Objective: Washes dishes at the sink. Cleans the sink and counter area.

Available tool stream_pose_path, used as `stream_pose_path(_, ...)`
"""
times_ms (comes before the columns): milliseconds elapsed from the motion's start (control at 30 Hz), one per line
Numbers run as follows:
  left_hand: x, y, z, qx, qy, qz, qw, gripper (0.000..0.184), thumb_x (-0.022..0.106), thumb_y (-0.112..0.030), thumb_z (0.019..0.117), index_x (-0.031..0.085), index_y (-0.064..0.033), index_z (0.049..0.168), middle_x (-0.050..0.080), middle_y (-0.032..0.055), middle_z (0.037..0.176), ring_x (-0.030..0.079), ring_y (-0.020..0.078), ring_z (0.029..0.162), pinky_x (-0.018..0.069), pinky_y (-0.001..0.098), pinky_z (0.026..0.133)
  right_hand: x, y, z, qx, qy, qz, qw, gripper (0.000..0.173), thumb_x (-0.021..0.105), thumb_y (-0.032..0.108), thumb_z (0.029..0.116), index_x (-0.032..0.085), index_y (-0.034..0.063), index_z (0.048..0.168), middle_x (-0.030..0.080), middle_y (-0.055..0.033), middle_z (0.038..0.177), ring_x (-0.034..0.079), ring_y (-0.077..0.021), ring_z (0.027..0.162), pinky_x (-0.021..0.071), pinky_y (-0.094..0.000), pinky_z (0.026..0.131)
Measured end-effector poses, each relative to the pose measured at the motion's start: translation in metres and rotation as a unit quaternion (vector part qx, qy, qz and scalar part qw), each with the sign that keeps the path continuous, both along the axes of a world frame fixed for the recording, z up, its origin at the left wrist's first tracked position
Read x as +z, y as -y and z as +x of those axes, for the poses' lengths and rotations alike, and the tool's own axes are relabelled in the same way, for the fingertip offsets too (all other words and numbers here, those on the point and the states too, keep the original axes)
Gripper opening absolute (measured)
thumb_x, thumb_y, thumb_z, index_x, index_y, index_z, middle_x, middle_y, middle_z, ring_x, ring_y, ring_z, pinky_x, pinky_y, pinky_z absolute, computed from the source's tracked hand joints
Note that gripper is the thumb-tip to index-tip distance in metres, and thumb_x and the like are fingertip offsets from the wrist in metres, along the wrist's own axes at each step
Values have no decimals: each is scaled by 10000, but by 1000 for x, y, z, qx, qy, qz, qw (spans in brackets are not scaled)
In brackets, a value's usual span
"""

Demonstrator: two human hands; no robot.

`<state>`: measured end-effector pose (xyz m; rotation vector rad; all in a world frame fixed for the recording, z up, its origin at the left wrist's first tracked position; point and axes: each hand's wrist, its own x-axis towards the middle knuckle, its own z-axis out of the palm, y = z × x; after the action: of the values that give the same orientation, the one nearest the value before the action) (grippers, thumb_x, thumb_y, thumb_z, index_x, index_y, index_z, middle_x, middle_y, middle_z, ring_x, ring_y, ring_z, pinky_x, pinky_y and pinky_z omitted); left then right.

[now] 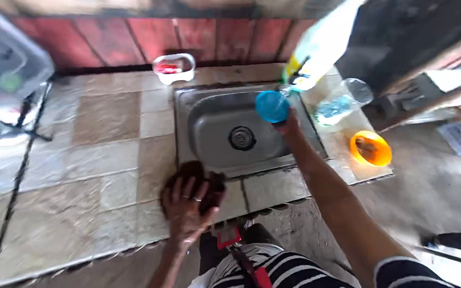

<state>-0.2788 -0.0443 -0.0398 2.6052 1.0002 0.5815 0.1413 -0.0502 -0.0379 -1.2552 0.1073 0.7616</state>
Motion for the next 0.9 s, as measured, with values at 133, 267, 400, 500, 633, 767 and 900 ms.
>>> stream_pose_path(133, 5, 75, 145, -106, 29, -20, 994, 641, 676, -622, 832, 695, -238, 1345, 601, 135, 1453, 458, 502, 1393, 245, 791, 1098, -1, 6, 13, 19, -4, 76, 997, 492, 376, 442, 1094, 430, 145, 1482, 572, -153, 1380, 597, -309, 1212, 535, -551, 957)
stream_pose_path(267, 50, 69, 217, -147, 118, -283, 940, 479, 569, -292, 1020, 605, -5, 1402, 539, 201, 1498, 406, 405, 1464, 190, 631, 1222, 23, 9, 6, 31, -22, 88, 995, 455, 318, 361, 1121, 429, 80, 1462, 577, -197, 1327, 603, -312, 1151, 533, -527, 926)
stream_pose_path(400, 27, -26, 278, 97, 357, -538, 757, 482, 326, -200, 1127, 353, 80, 1518, 424, 293, 1527, 471, 356, 1381, 425, 477, 1116, 27, 6, -7, 67, 39, 62, 995, 437, 300, 256, 1128, 403, 82, 1516, 540, -194, 1409, 572, -295, 1232, 501, -500, 1000)
stream_pose_path(500, -18, -80, 306, 194, 403, -634, 631, 383, 338, -216, 1127, 459, 46, 1380, 569, 223, 1275, 587, 281, 1103, 525, 439, 929, 34, -9, -37, 99, 128, -2, 987, 424, 366, 169, 1115, 426, 32, 1511, 521, -197, 1454, 554, -263, 1267, 472, -437, 1036)
stream_pose_path(633, -43, -112, 298, 110, 174, -464, 862, 317, 452, -95, 1078, 602, 97, 1280, 641, 268, 1257, 616, 326, 1188, 488, 448, 1044, 29, -26, -63, 114, 215, -98, 965, 376, 521, 125, 1056, 574, 10, 1410, 550, -289, 1376, 556, -375, 1238, 467, -507, 1032)
stream_pose_path(767, -52, -128, 330, 113, 274, -524, 799, 340, 420, -152, 1100, 623, 115, 1158, 643, 238, 1095, 608, 260, 997, 504, 407, 928, 5, -26, -39, -4, 77, -64, 995, 396, 356, 153, 1111, 479, -54, 1426, 587, -240, 1315, 608, -267, 1151, 510, -422, 985)
stream_pose_path(900, -10, -135, 363, -53, 108, -391, 912, 284, 554, -148, 1053, 708, 56, 1177, 697, 258, 1160, 648, 368, 1136, 466, 534, 1031, -3, -6, -11, -89, -86, -48, 991, 386, 341, 171, 1125, 440, -74, 1405, 537, -248, 1342, 575, -288, 1167, 495, -437, 991)
